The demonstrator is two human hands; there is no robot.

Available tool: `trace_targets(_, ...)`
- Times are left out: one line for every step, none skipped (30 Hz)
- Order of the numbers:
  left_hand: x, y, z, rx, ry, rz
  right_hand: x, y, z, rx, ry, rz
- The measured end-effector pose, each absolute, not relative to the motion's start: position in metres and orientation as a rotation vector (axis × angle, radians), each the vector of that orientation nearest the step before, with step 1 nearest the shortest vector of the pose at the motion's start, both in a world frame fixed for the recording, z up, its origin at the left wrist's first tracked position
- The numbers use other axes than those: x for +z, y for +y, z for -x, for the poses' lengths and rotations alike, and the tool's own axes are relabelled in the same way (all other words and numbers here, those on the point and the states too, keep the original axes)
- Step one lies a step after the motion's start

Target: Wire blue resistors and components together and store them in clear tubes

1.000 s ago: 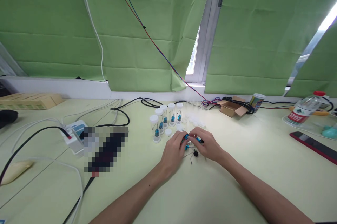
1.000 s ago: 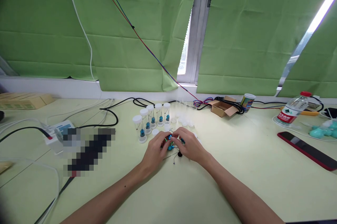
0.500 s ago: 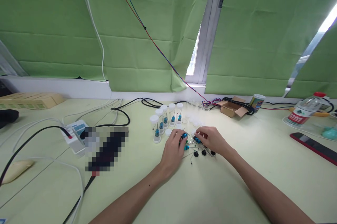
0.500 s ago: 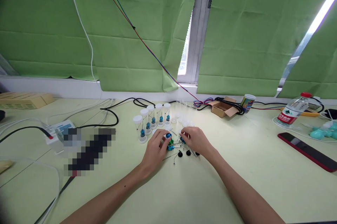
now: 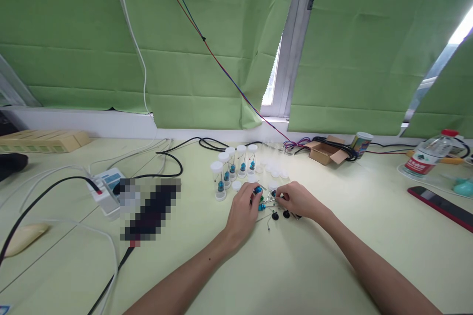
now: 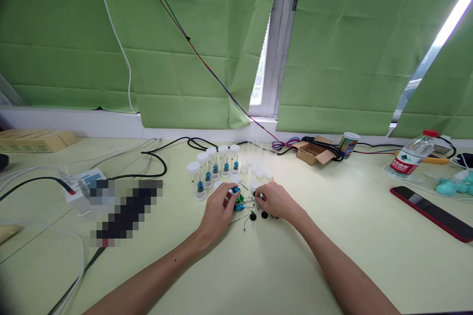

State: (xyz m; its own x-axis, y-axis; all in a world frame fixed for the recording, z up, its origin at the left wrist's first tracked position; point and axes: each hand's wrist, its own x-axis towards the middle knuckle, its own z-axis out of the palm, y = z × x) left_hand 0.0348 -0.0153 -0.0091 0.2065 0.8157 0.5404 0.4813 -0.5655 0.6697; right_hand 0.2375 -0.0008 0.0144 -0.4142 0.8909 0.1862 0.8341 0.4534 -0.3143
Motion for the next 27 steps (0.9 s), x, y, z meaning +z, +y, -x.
trace_targets(-0.0093, -0.0151, -0.0347, 1.303, 1.209, -2.135, 0.0141, -0.0006, -0.2375, 0.255, -2.387, 1.475)
trace_targets(-0.0096, -0.0149, -0.0347, 1.302, 1.208, -2.135, 0.0137, -0.0004, -0.2377, 0.263, -2.385, 1.479)
trace_targets(-0.0098, -0.0148, -0.0347, 1.300, 1.207, -2.134, 0.0133, -0.0001, -0.2379, 0.273, -2.385, 1.480)
trace_targets(-0.0099, -0.0147, -0.0347, 1.297, 1.206, -2.134, 0.0129, 0.0001, -0.2382, 0.279, -2.386, 1.480)
trace_targets(-0.0100, -0.0147, -0.0347, 1.295, 1.204, -2.135, 0.0123, 0.0003, -0.2385, 0.280, -2.387, 1.481)
trace_targets(-0.0101, -0.0147, -0.0347, 1.295, 1.202, -2.137, 0.0118, 0.0005, -0.2387, 0.280, -2.392, 1.482)
trace_targets(-0.0101, -0.0148, -0.0346, 1.298, 1.201, -2.140, 0.0112, 0.0007, -0.2389, 0.276, -2.396, 1.486)
trace_targets(-0.0102, -0.0148, -0.0345, 1.301, 1.203, -2.143, 0.0107, 0.0008, -0.2388, 0.273, -2.400, 1.490)
trace_targets(-0.0102, -0.0149, -0.0343, 1.306, 1.208, -2.145, 0.0103, 0.0009, -0.2387, 0.272, -2.403, 1.493)
trace_targets(-0.0103, -0.0150, -0.0341, 1.310, 1.214, -2.147, 0.0100, 0.0009, -0.2384, 0.269, -2.402, 1.498)
trace_targets(-0.0104, -0.0150, -0.0339, 1.311, 1.217, -2.148, 0.0099, 0.0008, -0.2379, 0.270, -2.401, 1.503)
trace_targets(-0.0105, -0.0149, -0.0337, 1.311, 1.218, -2.149, 0.0099, 0.0008, -0.2374, 0.272, -2.400, 1.512)
trace_targets(-0.0107, -0.0148, -0.0337, 1.308, 1.217, -2.149, 0.0100, 0.0006, -0.2369, 0.273, -2.399, 1.522)
trace_targets(-0.0110, -0.0147, -0.0337, 1.302, 1.217, -2.148, 0.0101, 0.0005, -0.2363, 0.275, -2.399, 1.530)
trace_targets(-0.0113, -0.0146, -0.0338, 1.294, 1.217, -2.146, 0.0103, 0.0003, -0.2358, 0.275, -2.401, 1.534)
trace_targets(-0.0116, -0.0145, -0.0339, 1.285, 1.219, -2.143, 0.0105, 0.0000, -0.2354, 0.273, -2.403, 1.534)
trace_targets(-0.0119, -0.0144, -0.0340, 1.277, 1.221, -2.140, 0.0107, -0.0003, -0.2350, 0.272, -2.406, 1.530)
trace_targets(-0.0121, -0.0144, -0.0340, 1.272, 1.222, -2.138, 0.0109, -0.0006, -0.2347, 0.272, -2.407, 1.524)
trace_targets(-0.0124, -0.0144, -0.0339, 1.271, 1.222, -2.137, 0.0112, -0.0009, -0.2345, 0.274, -2.408, 1.517)
trace_targets(-0.0125, -0.0145, -0.0336, 1.273, 1.220, -2.137, 0.0115, -0.0013, -0.2343, 0.279, -2.408, 1.512)
trace_targets(-0.0127, -0.0146, -0.0333, 1.275, 1.219, -2.138, 0.0118, -0.0018, -0.2342, 0.287, -2.407, 1.507)
trace_targets(-0.0127, -0.0147, -0.0330, 1.277, 1.217, -2.139, 0.0121, -0.0021, -0.2341, 0.294, -2.407, 1.501)
trace_targets(-0.0127, -0.0148, -0.0327, 1.277, 1.213, -2.141, 0.0122, -0.0025, -0.2340, 0.299, -2.406, 1.495)
trace_targets(-0.0128, -0.0148, -0.0325, 1.276, 1.210, -2.142, 0.0123, -0.0027, -0.2339, 0.301, -2.406, 1.490)
trace_targets(-0.0128, -0.0147, -0.0325, 1.274, 1.206, -2.142, 0.0122, -0.0028, -0.2338, 0.300, -2.405, 1.487)
trace_targets(-0.0128, -0.0146, -0.0325, 1.272, 1.204, -2.140, 0.0120, -0.0028, -0.2338, 0.299, -2.406, 1.484)
trace_targets(-0.0128, -0.0146, -0.0327, 1.270, 1.204, -2.136, 0.0119, -0.0028, -0.2336, 0.297, -2.406, 1.483)
